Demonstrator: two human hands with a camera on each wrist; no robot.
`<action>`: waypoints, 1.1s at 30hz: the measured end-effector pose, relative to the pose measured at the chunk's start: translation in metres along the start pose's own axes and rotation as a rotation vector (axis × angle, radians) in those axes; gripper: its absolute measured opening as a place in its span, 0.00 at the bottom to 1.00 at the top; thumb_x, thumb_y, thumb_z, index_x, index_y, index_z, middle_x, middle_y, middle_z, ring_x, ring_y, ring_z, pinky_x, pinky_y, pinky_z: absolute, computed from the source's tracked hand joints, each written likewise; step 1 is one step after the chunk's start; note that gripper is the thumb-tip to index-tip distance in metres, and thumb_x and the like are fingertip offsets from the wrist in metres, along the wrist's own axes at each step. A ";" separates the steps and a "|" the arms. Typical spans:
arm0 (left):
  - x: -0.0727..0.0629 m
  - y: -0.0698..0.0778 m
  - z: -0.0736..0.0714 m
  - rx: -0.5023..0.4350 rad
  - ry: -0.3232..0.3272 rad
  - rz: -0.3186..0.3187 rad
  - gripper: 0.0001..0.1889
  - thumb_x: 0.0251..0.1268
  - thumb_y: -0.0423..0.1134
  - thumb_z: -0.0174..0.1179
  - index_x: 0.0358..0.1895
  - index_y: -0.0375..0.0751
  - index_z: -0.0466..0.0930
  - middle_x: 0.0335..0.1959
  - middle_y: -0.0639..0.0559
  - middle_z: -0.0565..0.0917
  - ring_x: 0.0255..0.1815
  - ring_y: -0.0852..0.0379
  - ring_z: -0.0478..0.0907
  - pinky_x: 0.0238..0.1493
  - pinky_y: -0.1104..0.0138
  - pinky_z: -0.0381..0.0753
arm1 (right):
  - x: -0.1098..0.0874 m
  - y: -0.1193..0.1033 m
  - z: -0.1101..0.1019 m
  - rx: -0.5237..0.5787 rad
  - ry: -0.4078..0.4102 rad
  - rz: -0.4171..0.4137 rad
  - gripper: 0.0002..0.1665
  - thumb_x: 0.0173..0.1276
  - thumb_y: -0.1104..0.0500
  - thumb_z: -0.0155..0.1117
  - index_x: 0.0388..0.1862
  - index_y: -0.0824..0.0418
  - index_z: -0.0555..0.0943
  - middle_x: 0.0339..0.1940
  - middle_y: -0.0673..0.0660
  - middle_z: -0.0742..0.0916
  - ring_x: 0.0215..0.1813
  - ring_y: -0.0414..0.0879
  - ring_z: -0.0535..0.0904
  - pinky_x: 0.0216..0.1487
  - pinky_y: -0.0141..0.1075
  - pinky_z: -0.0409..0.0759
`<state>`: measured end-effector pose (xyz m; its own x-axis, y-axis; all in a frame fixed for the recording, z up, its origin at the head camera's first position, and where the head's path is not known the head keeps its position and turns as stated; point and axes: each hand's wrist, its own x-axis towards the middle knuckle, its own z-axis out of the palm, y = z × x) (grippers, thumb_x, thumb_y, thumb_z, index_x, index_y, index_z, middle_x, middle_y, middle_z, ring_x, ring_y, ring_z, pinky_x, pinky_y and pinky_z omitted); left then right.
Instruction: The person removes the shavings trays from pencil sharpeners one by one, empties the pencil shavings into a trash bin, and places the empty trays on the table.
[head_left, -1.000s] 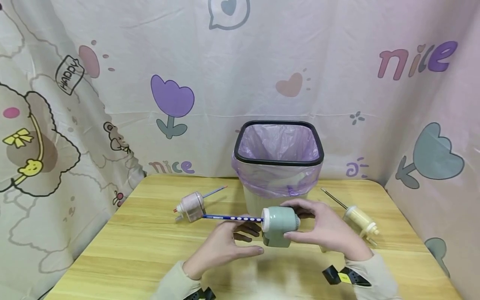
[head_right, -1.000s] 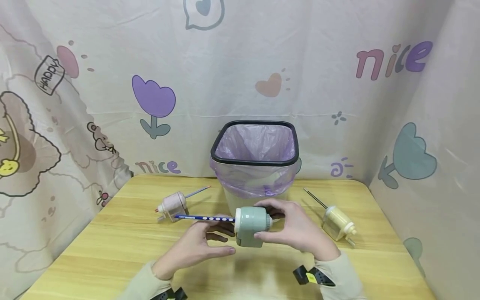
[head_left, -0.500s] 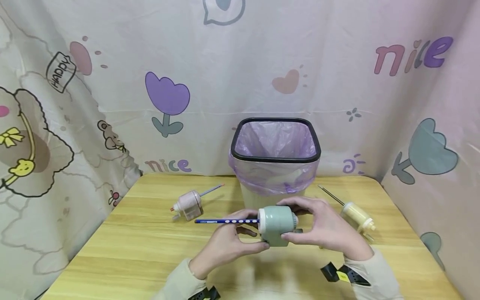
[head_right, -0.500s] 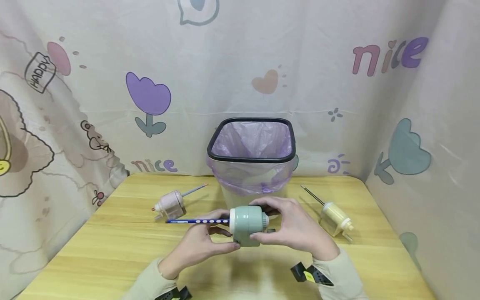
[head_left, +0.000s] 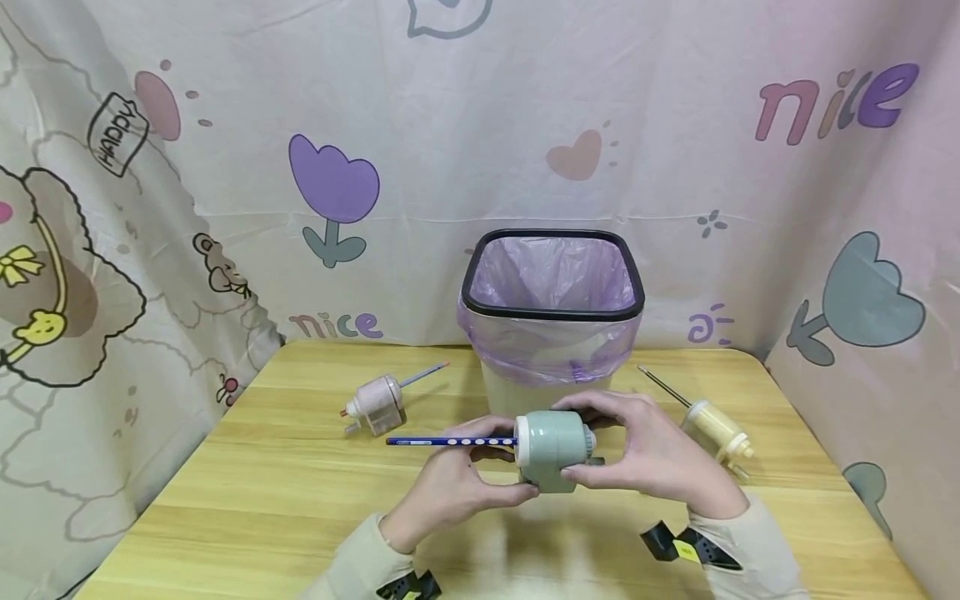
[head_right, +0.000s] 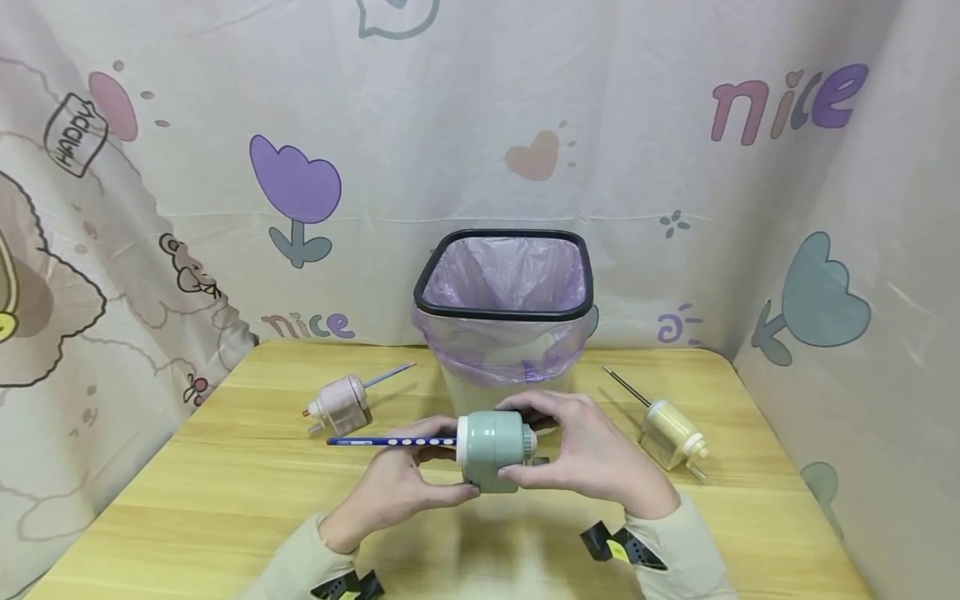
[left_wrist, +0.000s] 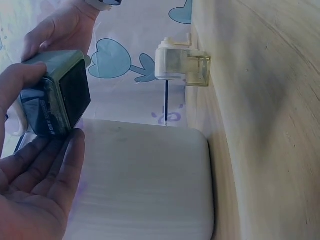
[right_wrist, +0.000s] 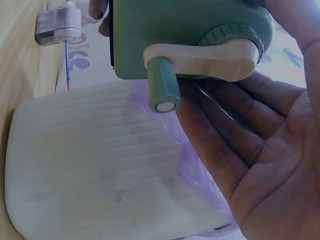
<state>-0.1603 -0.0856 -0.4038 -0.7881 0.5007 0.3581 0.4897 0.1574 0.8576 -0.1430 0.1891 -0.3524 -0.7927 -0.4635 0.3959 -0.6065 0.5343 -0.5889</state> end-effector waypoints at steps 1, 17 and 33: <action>0.000 -0.001 0.000 -0.004 -0.001 0.006 0.28 0.53 0.39 0.85 0.59 0.49 0.86 0.54 0.54 0.90 0.51 0.58 0.89 0.58 0.65 0.91 | 0.000 0.000 0.000 0.003 -0.003 -0.001 0.37 0.55 0.46 0.88 0.64 0.41 0.83 0.50 0.35 0.90 0.50 0.32 0.87 0.57 0.37 0.90; 0.001 -0.006 -0.001 -0.056 -0.023 0.028 0.28 0.52 0.37 0.84 0.59 0.43 0.87 0.53 0.47 0.92 0.52 0.55 0.90 0.59 0.63 0.91 | -0.002 0.004 -0.003 0.006 -0.020 0.010 0.37 0.55 0.45 0.88 0.64 0.42 0.84 0.51 0.35 0.90 0.50 0.32 0.87 0.58 0.38 0.90; 0.001 -0.008 -0.001 -0.066 -0.022 0.032 0.28 0.52 0.36 0.85 0.59 0.47 0.87 0.54 0.50 0.92 0.53 0.51 0.91 0.59 0.62 0.92 | -0.003 0.005 -0.004 -0.008 -0.024 0.021 0.38 0.55 0.45 0.88 0.65 0.42 0.83 0.51 0.34 0.90 0.51 0.32 0.87 0.59 0.39 0.89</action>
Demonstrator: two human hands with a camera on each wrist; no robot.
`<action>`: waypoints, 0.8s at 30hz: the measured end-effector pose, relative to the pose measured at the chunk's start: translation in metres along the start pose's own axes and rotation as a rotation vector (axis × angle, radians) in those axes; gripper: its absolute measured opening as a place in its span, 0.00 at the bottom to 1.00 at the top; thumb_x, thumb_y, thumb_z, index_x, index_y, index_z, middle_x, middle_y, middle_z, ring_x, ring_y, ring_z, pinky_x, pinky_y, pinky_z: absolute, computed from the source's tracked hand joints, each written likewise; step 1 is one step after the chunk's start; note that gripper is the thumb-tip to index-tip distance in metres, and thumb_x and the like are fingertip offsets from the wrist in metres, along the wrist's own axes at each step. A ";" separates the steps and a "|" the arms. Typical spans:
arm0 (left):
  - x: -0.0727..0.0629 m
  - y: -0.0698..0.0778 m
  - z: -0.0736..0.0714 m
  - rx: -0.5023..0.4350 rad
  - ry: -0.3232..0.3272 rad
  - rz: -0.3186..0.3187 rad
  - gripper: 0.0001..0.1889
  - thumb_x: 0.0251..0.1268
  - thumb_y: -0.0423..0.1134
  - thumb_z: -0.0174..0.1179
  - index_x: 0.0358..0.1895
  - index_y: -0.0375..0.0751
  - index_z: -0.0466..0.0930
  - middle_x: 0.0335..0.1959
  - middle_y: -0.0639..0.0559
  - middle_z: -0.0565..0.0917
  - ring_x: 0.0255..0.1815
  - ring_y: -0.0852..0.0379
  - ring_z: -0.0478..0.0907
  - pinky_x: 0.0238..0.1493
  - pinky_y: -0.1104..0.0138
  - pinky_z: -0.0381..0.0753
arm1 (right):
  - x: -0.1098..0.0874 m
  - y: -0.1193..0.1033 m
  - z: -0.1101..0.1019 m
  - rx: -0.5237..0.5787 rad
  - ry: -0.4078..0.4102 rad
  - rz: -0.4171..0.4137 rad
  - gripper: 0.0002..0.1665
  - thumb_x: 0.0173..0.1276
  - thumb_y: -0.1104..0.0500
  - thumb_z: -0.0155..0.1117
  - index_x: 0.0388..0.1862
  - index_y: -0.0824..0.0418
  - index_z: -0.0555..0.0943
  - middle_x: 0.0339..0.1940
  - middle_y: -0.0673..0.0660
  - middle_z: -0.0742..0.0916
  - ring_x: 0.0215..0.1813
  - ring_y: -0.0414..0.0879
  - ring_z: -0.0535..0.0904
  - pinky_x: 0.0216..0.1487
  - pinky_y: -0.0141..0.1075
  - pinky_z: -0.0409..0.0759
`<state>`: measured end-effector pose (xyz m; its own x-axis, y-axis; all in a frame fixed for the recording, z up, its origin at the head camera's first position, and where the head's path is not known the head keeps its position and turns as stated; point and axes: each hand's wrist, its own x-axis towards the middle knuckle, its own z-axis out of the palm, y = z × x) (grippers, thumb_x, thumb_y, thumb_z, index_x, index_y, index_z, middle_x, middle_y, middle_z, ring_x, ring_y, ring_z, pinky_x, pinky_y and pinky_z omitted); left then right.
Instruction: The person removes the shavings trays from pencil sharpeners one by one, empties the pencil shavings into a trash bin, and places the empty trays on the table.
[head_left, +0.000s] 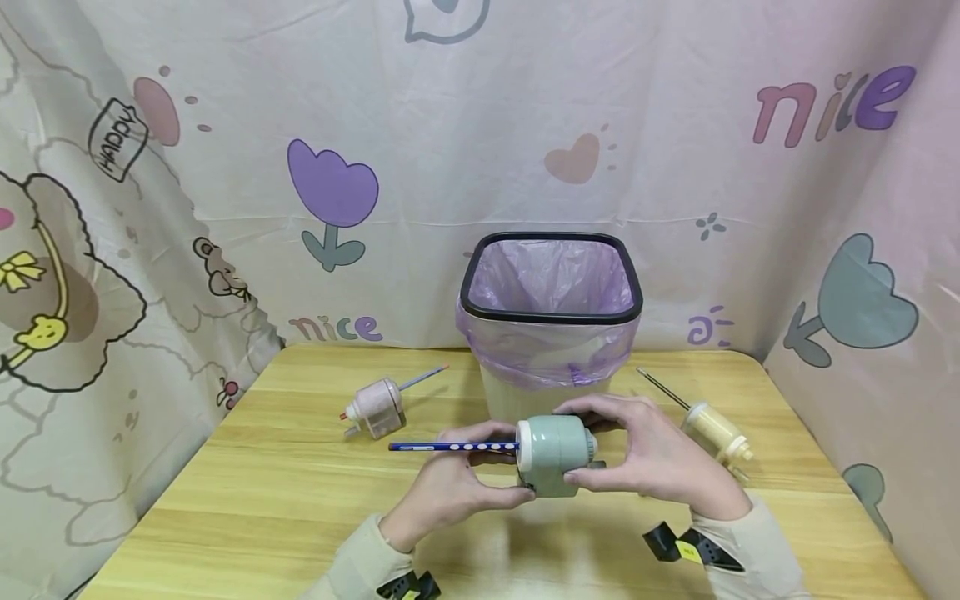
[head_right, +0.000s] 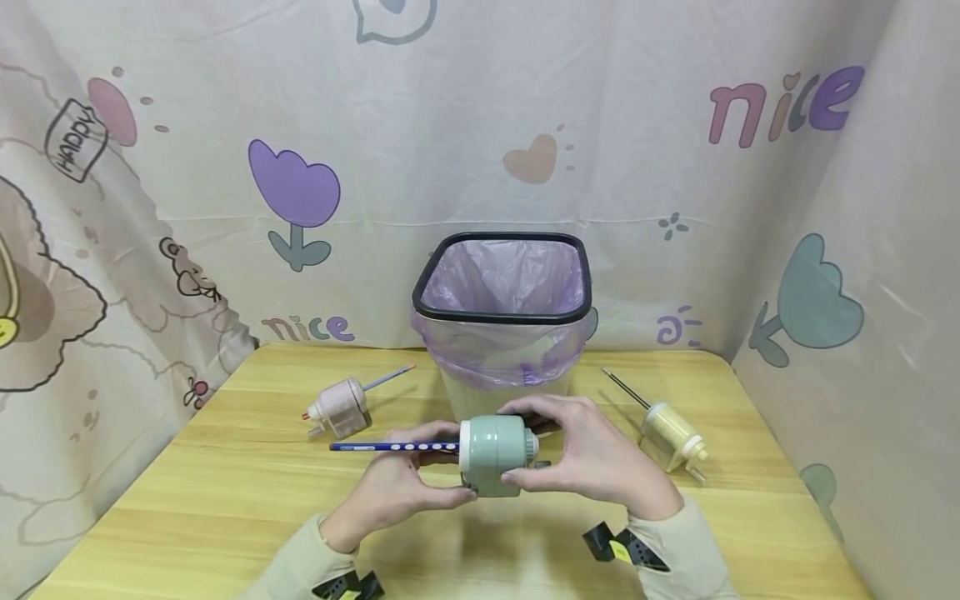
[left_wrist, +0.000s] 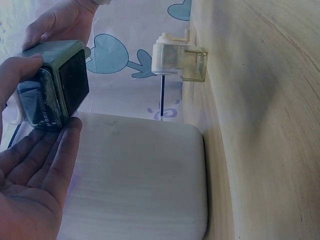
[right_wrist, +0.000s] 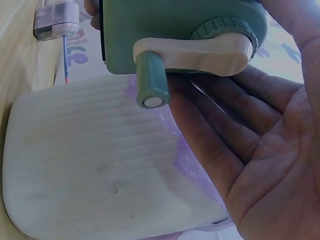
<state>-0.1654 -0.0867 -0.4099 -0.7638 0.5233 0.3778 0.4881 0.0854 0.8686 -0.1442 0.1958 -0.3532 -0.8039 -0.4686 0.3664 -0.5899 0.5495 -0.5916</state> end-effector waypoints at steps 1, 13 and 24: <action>0.000 0.000 0.000 0.000 0.001 0.001 0.28 0.52 0.36 0.85 0.59 0.47 0.87 0.54 0.50 0.92 0.53 0.51 0.91 0.59 0.62 0.92 | 0.000 0.000 0.000 0.000 -0.001 0.003 0.38 0.55 0.45 0.88 0.65 0.42 0.83 0.51 0.34 0.90 0.51 0.32 0.87 0.59 0.38 0.89; 0.001 0.001 -0.005 0.024 0.017 -0.016 0.29 0.51 0.35 0.85 0.59 0.47 0.87 0.55 0.49 0.92 0.52 0.56 0.91 0.59 0.64 0.91 | -0.002 0.001 -0.008 -0.016 0.010 0.036 0.37 0.55 0.43 0.88 0.63 0.43 0.84 0.49 0.37 0.91 0.51 0.34 0.88 0.59 0.40 0.90; 0.001 -0.002 -0.011 0.034 0.013 -0.015 0.30 0.51 0.35 0.84 0.61 0.41 0.86 0.54 0.44 0.92 0.51 0.53 0.92 0.60 0.64 0.91 | -0.002 0.005 -0.010 -0.030 0.008 0.051 0.39 0.54 0.42 0.88 0.64 0.43 0.84 0.50 0.37 0.91 0.51 0.34 0.88 0.59 0.41 0.90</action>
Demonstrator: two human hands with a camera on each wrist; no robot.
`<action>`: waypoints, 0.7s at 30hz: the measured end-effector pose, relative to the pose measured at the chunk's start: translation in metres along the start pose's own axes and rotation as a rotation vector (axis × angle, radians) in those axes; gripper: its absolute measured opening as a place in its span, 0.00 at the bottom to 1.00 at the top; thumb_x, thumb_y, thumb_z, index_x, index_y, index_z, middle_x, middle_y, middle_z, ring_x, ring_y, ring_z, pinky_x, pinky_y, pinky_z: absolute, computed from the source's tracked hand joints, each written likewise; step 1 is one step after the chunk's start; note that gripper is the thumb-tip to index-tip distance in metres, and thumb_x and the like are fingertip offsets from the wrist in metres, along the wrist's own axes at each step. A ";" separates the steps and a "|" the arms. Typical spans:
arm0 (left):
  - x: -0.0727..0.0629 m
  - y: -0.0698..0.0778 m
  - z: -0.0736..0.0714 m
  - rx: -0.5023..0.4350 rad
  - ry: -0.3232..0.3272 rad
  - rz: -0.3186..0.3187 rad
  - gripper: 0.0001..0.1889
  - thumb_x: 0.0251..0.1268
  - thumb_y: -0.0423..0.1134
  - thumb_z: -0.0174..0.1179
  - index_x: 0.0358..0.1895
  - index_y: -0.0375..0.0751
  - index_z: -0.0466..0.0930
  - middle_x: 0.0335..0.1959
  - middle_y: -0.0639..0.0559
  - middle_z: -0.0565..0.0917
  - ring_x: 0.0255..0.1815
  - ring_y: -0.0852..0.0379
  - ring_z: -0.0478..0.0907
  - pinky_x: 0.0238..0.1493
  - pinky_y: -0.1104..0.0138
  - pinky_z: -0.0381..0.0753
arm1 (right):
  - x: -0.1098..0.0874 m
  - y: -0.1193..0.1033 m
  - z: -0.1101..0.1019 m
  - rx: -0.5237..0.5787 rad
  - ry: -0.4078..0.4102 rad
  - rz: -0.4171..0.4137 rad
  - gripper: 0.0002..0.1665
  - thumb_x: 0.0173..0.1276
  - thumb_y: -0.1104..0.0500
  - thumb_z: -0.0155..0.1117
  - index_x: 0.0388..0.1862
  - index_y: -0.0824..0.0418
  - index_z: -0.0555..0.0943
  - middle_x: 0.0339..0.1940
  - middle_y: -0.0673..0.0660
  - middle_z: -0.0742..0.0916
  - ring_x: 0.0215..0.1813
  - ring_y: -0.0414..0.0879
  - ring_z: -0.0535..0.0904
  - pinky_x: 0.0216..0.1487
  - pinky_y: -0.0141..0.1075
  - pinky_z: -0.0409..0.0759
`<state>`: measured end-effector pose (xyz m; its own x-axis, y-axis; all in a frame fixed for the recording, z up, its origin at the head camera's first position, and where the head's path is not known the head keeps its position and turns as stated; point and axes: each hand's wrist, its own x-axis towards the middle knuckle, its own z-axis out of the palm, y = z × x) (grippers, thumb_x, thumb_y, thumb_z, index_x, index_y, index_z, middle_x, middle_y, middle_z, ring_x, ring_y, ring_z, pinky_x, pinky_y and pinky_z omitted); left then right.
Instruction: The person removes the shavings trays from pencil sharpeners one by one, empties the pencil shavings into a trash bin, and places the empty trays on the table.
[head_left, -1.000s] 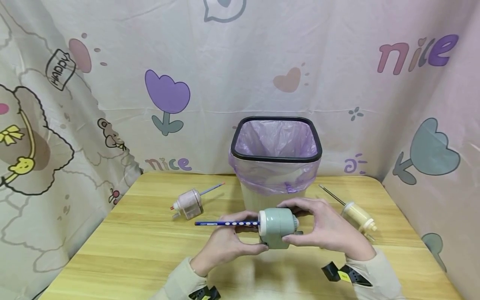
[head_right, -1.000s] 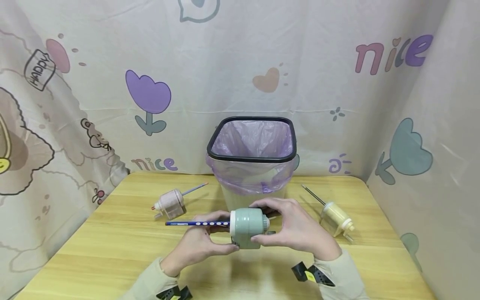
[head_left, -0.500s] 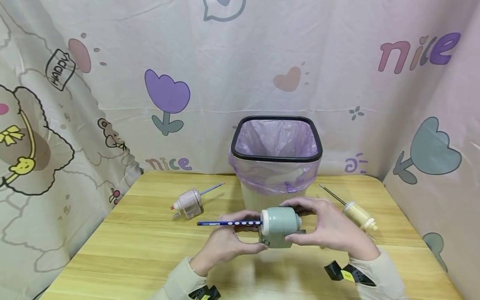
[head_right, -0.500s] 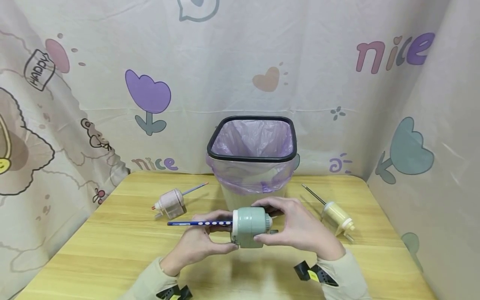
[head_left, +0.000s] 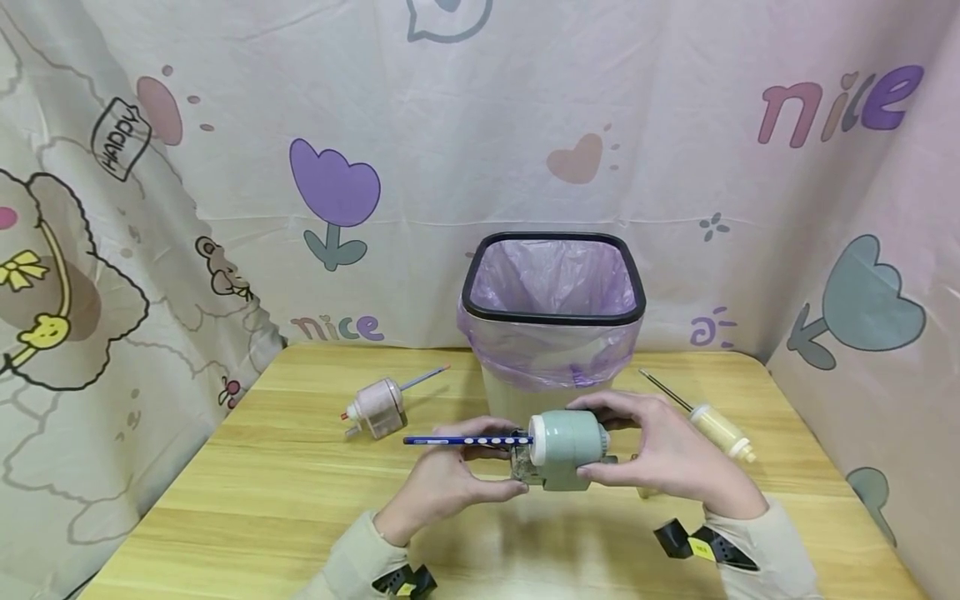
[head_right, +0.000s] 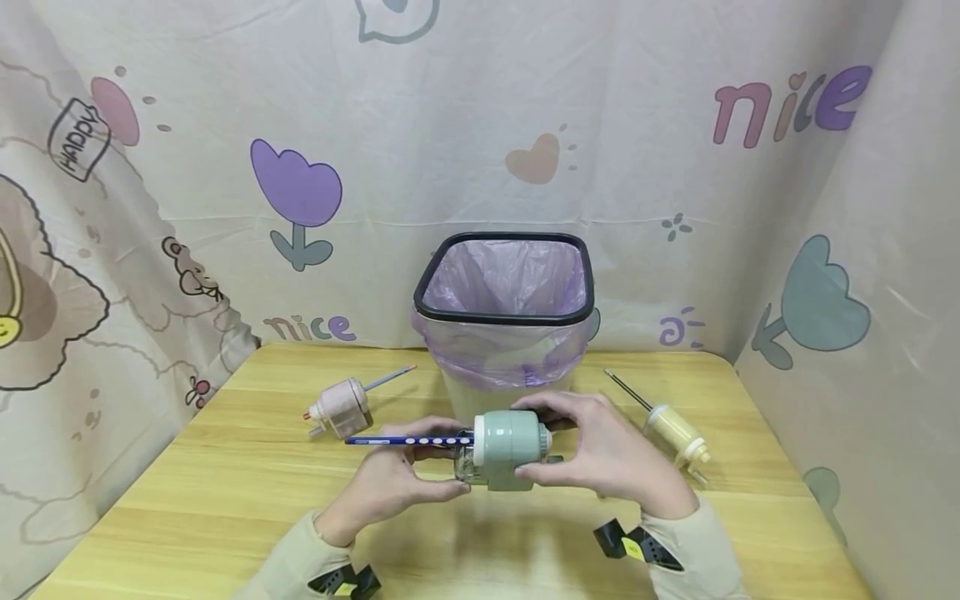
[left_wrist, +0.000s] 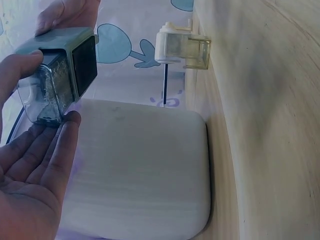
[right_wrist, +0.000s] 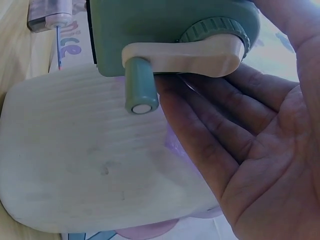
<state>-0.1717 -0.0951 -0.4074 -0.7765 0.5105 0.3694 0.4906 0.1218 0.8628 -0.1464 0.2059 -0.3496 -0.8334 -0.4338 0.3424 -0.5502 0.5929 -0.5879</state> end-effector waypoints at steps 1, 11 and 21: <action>0.000 0.000 -0.001 0.003 0.001 -0.005 0.30 0.51 0.35 0.84 0.61 0.41 0.86 0.54 0.44 0.92 0.51 0.53 0.92 0.60 0.64 0.91 | 0.000 0.000 0.000 0.000 0.000 0.004 0.39 0.54 0.42 0.88 0.65 0.43 0.84 0.50 0.38 0.91 0.52 0.35 0.88 0.59 0.41 0.90; 0.002 -0.001 -0.006 -0.020 -0.028 -0.046 0.33 0.50 0.33 0.84 0.63 0.37 0.84 0.56 0.41 0.91 0.52 0.56 0.91 0.61 0.64 0.90 | 0.000 0.002 -0.003 0.008 -0.004 0.018 0.39 0.54 0.42 0.88 0.65 0.44 0.84 0.50 0.39 0.91 0.51 0.35 0.88 0.59 0.39 0.90; 0.003 -0.008 -0.016 -0.013 -0.050 -0.018 0.33 0.50 0.32 0.83 0.63 0.38 0.84 0.56 0.40 0.90 0.52 0.56 0.91 0.59 0.60 0.92 | -0.001 0.006 -0.003 0.019 -0.012 0.020 0.38 0.55 0.42 0.88 0.64 0.47 0.85 0.50 0.41 0.91 0.51 0.35 0.88 0.57 0.37 0.90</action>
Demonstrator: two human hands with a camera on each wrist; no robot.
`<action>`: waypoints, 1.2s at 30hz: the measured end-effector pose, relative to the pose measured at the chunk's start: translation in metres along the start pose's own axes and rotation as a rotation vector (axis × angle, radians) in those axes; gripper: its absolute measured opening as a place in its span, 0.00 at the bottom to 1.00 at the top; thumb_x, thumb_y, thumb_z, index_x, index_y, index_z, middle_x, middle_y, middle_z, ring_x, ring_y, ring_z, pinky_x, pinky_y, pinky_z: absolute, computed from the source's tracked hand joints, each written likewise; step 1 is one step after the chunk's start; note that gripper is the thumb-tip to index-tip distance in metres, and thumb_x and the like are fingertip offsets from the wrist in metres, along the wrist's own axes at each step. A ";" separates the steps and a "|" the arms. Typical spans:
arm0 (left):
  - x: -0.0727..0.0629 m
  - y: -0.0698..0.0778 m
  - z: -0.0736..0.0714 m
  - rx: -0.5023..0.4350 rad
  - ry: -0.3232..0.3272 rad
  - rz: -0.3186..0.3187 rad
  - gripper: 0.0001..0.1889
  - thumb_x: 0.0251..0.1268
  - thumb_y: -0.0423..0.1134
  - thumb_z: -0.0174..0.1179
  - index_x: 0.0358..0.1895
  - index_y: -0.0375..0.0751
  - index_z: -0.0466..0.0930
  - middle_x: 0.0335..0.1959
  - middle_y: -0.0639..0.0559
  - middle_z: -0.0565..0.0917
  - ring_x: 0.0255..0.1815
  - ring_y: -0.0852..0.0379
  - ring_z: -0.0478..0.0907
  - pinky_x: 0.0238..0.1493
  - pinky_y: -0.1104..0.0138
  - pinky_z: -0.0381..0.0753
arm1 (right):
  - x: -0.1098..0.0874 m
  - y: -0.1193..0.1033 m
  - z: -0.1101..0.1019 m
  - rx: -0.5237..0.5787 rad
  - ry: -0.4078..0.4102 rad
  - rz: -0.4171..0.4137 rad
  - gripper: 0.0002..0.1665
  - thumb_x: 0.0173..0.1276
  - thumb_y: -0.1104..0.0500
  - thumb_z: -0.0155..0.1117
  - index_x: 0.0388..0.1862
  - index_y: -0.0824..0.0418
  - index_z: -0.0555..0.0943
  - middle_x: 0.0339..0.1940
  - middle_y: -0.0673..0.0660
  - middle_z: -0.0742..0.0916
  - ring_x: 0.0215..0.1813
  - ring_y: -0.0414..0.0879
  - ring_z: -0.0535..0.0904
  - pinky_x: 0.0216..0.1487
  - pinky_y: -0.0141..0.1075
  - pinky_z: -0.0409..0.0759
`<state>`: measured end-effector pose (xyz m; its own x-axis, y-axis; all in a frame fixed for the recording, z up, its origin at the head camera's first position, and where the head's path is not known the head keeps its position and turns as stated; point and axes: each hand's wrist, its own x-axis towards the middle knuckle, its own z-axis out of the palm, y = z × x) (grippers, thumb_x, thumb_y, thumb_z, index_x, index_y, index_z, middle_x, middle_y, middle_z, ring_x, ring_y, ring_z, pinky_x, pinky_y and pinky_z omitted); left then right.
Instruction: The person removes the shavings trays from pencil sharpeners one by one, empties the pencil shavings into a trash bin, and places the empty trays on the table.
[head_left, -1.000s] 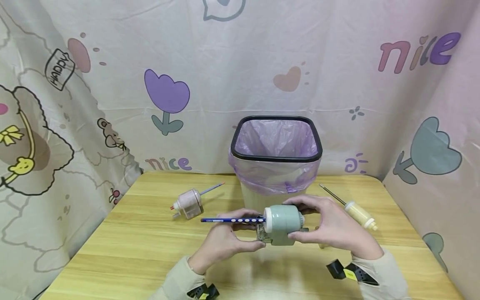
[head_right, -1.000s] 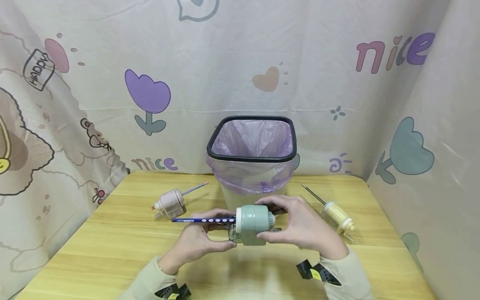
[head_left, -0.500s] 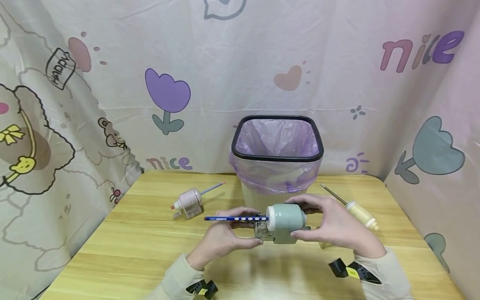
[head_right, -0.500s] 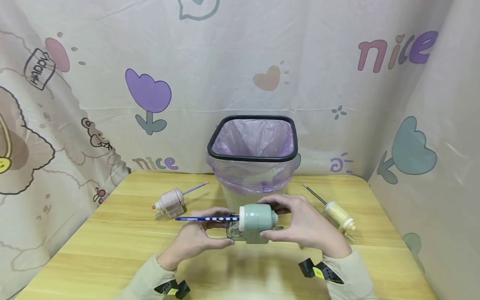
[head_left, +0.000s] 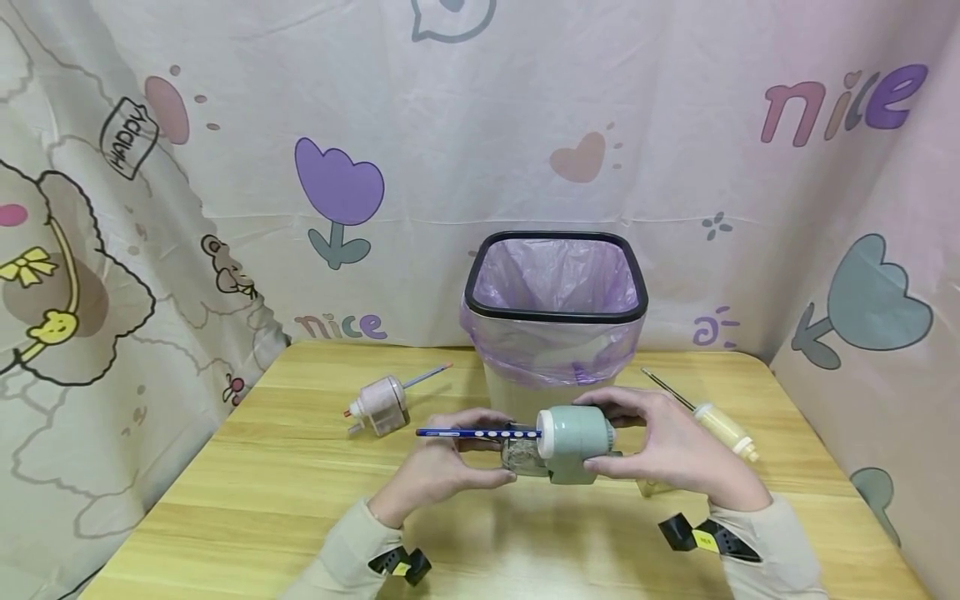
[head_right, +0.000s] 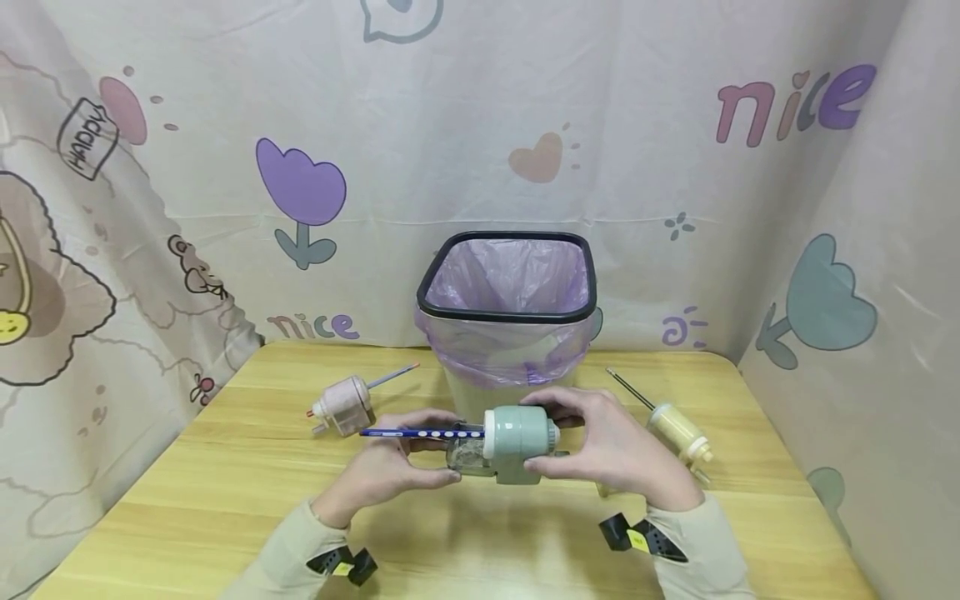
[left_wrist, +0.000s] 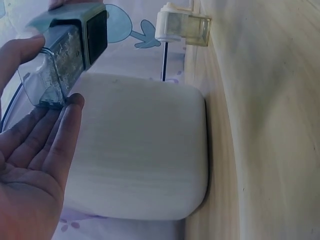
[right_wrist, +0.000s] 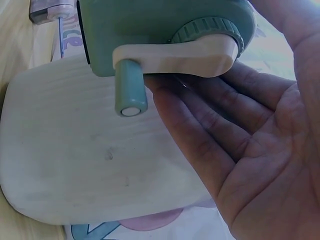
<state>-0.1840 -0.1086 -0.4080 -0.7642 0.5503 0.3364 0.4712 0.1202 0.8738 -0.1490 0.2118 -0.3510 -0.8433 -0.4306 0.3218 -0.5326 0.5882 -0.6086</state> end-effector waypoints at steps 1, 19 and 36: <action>0.000 0.000 -0.001 0.000 0.003 0.004 0.33 0.50 0.32 0.83 0.63 0.38 0.84 0.56 0.40 0.91 0.51 0.57 0.91 0.59 0.59 0.92 | 0.000 0.001 0.000 0.004 0.003 -0.005 0.38 0.55 0.43 0.88 0.64 0.47 0.85 0.49 0.41 0.91 0.50 0.34 0.87 0.57 0.36 0.90; 0.002 -0.009 -0.020 -0.001 0.054 -0.049 0.32 0.54 0.31 0.81 0.65 0.36 0.82 0.60 0.37 0.88 0.55 0.47 0.91 0.62 0.53 0.90 | 0.001 0.005 0.004 0.054 -0.084 0.019 0.38 0.53 0.44 0.88 0.64 0.44 0.84 0.52 0.42 0.91 0.52 0.36 0.89 0.59 0.36 0.90; 0.004 -0.020 -0.034 0.002 0.116 -0.082 0.31 0.55 0.30 0.81 0.64 0.36 0.83 0.61 0.37 0.87 0.57 0.47 0.90 0.62 0.62 0.90 | 0.004 0.021 0.010 0.156 -0.230 0.013 0.37 0.56 0.48 0.86 0.64 0.51 0.84 0.57 0.51 0.91 0.55 0.39 0.89 0.60 0.33 0.88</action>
<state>-0.2111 -0.1368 -0.4126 -0.8461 0.4389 0.3024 0.4057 0.1624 0.8995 -0.1629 0.2153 -0.3694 -0.8019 -0.5782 0.1504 -0.4887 0.4900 -0.7219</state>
